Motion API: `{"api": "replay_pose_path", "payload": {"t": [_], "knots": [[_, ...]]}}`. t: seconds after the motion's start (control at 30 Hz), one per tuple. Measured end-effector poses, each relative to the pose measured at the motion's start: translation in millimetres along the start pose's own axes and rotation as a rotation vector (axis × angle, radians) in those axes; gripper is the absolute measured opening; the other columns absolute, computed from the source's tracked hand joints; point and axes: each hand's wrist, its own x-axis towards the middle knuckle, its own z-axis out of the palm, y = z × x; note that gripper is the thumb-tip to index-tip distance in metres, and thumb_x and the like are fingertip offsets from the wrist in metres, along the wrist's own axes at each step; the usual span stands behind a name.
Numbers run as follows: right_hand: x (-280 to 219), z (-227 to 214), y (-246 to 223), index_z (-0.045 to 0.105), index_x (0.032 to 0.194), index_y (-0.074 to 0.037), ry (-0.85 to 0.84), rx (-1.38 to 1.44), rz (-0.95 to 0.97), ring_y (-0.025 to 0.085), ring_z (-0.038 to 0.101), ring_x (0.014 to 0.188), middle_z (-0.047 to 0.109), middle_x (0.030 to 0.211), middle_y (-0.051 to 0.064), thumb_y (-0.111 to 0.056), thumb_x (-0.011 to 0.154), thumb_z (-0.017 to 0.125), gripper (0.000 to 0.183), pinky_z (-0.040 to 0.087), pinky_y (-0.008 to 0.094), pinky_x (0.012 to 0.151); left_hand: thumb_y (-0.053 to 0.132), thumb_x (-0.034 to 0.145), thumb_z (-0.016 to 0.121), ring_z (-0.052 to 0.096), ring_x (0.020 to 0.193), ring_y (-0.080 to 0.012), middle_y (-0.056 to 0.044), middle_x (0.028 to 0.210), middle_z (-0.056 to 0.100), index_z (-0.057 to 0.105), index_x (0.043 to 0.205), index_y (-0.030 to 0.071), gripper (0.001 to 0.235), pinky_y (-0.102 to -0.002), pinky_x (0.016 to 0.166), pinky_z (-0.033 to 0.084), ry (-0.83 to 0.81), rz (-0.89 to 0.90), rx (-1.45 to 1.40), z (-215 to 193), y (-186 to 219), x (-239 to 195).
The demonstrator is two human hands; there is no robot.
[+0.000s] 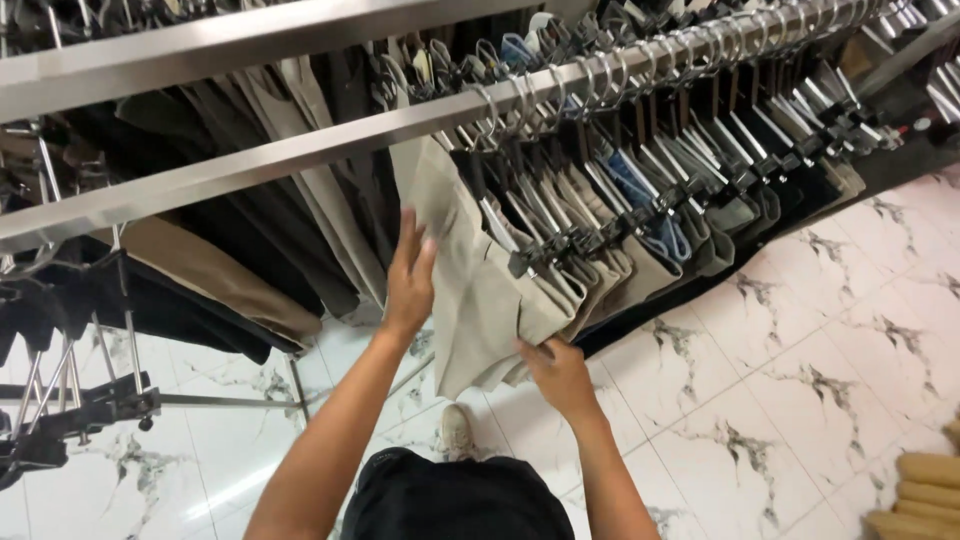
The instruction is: The person picks up a pair of pants, attaches them to a clip hanger, and hangs them on a clothing rack.
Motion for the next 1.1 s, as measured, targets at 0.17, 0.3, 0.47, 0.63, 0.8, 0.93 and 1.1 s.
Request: {"api": "replay_pose_path", "payload": {"t": [0.17,0.3,0.47,0.63,0.8,0.93,1.1], "knots": [[-44,61,263,0.076,0.115,-0.007,-0.176,-0.209,0.232,0.031,0.068,0.117,0.076,0.118,0.015,-0.044,0.093,0.065,0.045,0.052,0.042,0.100,0.055,0.102,0.040,0.044,0.143,-0.0284,-0.011,0.156,0.046,0.046,0.152,0.017,0.063,-0.042,0.120,0.035,-0.554,-0.491,0.533,-42,-324,-150],[-219,77,565,0.078,0.110,-0.027,-0.403,-0.665,0.578,0.025,0.070,0.115,0.077,0.114,0.008,-0.068,0.089,0.046,0.056,0.052,0.035,0.099,0.057,0.099,0.038,0.030,0.153,-0.0259,-0.006,0.166,0.028,0.037,0.157,0.019,0.070,-0.035,0.127,0.023,-1.095,-0.871,0.817,-93,-383,-291],[-394,102,497,0.050,0.128,-0.003,-0.557,-0.349,0.882,0.036,0.063,0.108,0.063,0.116,0.022,-0.035,0.098,0.067,0.047,0.047,0.041,0.085,0.044,0.095,0.046,0.058,0.130,-0.0259,-0.009,0.141,0.062,0.068,0.125,0.015,0.047,-0.034,0.111,0.042,-0.802,-1.026,0.599,-181,-368,-380],[-451,154,418,0.065,0.115,0.010,0.009,0.294,1.377,0.039,0.072,0.096,0.072,0.105,0.029,-0.026,0.096,0.070,0.041,0.053,0.050,0.070,0.038,0.092,0.051,0.060,0.132,-0.0292,-0.010,0.136,0.069,0.070,0.130,0.022,0.045,-0.036,0.113,0.044,-0.543,-1.031,0.626,-285,-397,-469],[-457,186,332,0.069,0.126,-0.005,-0.079,0.181,1.190,0.031,0.072,0.099,0.076,0.115,0.016,-0.045,0.094,0.061,0.052,0.053,0.043,0.082,0.039,0.098,0.044,0.058,0.132,-0.0337,-0.011,0.145,0.061,0.062,0.140,0.017,0.050,-0.041,0.109,0.047,-0.609,-1.232,0.738,-355,-360,-515],[-464,196,307,0.072,0.124,-0.008,-0.168,0.062,1.115,0.026,0.072,0.098,0.074,0.119,0.009,-0.043,0.099,0.054,0.047,0.054,0.039,0.081,0.026,0.100,0.043,0.057,0.135,-0.0263,0.000,0.151,0.056,0.061,0.141,0.017,0.046,-0.035,0.112,0.044,-0.687,-1.277,0.763,-364,-349,-541],[-486,212,339,0.071,0.118,-0.001,-0.237,0.098,1.077,0.026,0.073,0.104,0.076,0.112,0.015,-0.037,0.099,0.056,0.043,0.060,0.036,0.088,0.035,0.098,0.045,0.057,0.132,-0.0322,-0.010,0.144,0.062,0.060,0.141,0.016,0.048,-0.042,0.110,0.044,-0.679,-1.352,0.718,-321,-306,-517]]}}
